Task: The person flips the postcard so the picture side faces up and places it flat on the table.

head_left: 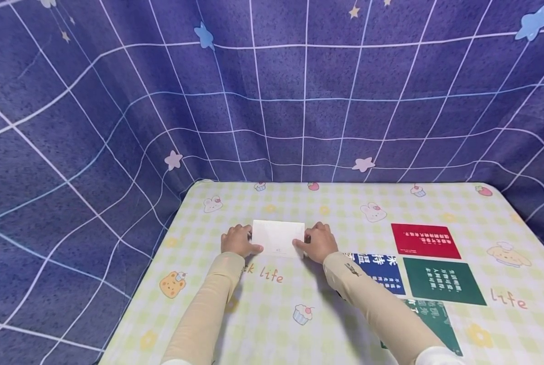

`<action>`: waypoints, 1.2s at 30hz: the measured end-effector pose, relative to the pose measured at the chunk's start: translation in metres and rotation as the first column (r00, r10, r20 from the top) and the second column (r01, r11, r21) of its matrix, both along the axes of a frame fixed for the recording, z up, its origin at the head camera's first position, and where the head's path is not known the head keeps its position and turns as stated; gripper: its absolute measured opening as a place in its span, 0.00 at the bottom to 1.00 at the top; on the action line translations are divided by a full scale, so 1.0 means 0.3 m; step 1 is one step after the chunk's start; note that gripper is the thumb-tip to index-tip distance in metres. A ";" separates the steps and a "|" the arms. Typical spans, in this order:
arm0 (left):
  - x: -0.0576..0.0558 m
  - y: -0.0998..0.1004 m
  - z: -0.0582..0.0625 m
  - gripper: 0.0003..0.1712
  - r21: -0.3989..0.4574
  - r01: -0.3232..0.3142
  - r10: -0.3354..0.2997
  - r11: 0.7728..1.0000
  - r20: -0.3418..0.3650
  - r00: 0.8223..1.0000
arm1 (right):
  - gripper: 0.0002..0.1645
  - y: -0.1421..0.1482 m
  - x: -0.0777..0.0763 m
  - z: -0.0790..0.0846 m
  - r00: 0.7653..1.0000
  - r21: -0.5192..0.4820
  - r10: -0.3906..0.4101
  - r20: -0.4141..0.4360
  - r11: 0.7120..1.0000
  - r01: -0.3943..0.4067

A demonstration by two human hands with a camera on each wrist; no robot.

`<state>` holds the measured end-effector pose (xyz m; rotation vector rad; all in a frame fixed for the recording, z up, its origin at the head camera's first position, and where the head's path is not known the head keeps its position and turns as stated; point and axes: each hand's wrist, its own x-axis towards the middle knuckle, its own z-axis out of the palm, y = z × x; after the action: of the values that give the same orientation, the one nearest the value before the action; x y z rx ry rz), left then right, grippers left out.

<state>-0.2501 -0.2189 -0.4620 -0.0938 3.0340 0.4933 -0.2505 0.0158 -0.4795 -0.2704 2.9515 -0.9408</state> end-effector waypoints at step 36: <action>-0.007 0.197 0.134 0.16 0.003 0.158 -0.157 0.987 -0.062 0.986 | 0.25 0.234 0.037 0.128 0.997 -0.093 -0.053 -0.059 0.995 0.047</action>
<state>-0.2522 -0.1597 -0.4218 0.1637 3.0657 0.5035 -0.2394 0.0858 -0.4410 -0.2332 2.9884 -1.0950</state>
